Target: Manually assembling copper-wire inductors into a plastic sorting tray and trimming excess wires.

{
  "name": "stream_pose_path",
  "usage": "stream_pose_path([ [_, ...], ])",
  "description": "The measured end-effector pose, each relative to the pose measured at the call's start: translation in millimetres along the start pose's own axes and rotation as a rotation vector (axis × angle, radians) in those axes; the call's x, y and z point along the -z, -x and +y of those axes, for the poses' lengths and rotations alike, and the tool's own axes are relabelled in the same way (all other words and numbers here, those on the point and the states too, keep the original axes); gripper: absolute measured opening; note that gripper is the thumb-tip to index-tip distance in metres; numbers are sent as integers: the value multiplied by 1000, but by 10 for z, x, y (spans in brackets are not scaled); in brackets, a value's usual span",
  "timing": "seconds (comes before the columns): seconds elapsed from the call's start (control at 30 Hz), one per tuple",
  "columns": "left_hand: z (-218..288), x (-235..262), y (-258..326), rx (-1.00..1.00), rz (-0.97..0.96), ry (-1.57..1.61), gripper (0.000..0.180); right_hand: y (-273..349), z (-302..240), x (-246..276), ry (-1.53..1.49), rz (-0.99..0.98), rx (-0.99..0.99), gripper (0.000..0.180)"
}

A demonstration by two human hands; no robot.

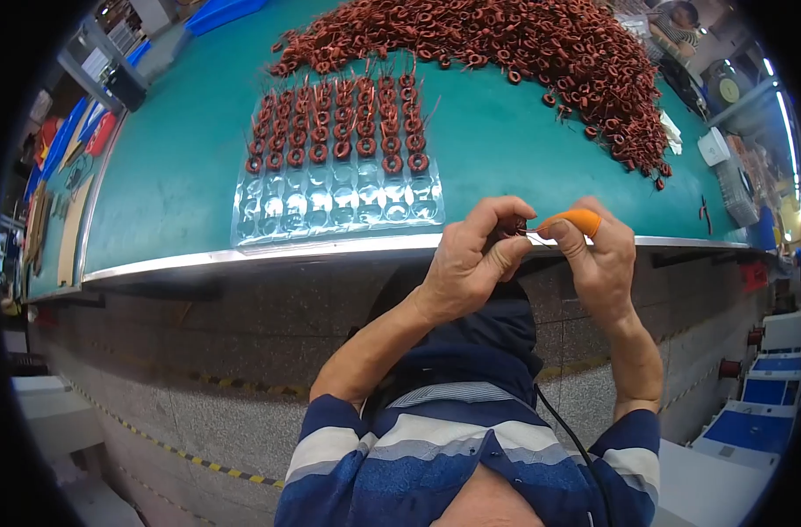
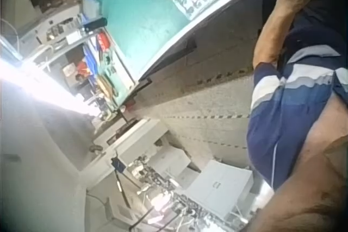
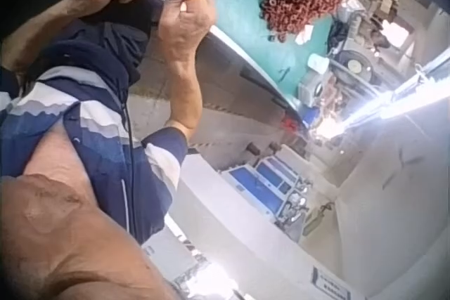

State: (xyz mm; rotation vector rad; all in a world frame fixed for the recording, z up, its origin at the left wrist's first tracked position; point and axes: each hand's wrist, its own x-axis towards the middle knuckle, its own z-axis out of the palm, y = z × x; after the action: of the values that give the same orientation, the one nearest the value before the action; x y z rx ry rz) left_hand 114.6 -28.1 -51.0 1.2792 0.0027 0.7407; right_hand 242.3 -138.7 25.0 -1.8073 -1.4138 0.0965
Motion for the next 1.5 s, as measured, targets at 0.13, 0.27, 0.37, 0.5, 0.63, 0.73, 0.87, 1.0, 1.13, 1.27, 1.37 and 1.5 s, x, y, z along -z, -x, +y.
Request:
stream_pose_path([
  [0.13,9,53,70,18,-18,53,31,-57,114,-74,-404,-123,-249,27],
  [0.27,-71,82,115,34,24,40,28,-67,301,-222,-563,-121,-308,31],
  [0.37,-74,119,107,-6,167,40,24,-8,577,-252,-612,110,-372,32],
  [0.5,-48,209,94,41,128,-74,25,99,516,-329,-673,7,-221,43],
  [0.63,14,202,94,46,86,0,28,124,582,-428,-711,-44,-170,48],
  [0.73,-6,190,95,55,65,-45,28,156,499,-496,-842,-32,-178,41],
  [0.87,17,157,87,56,-23,-222,26,86,400,-555,-694,125,-132,15],
  [1.0,91,132,137,45,23,-116,32,75,66,-440,-443,195,-85,16],
  [1.13,-13,143,116,27,34,-52,31,18,264,-638,-885,214,-205,26],
  [1.27,-6,260,139,24,92,14,31,138,420,-702,-915,126,-215,40],
  [1.37,39,237,143,38,82,-22,33,161,373,-753,-865,-53,-278,34],
  [1.5,50,230,118,18,146,-246,26,157,307,-845,-499,66,-128,19],
])
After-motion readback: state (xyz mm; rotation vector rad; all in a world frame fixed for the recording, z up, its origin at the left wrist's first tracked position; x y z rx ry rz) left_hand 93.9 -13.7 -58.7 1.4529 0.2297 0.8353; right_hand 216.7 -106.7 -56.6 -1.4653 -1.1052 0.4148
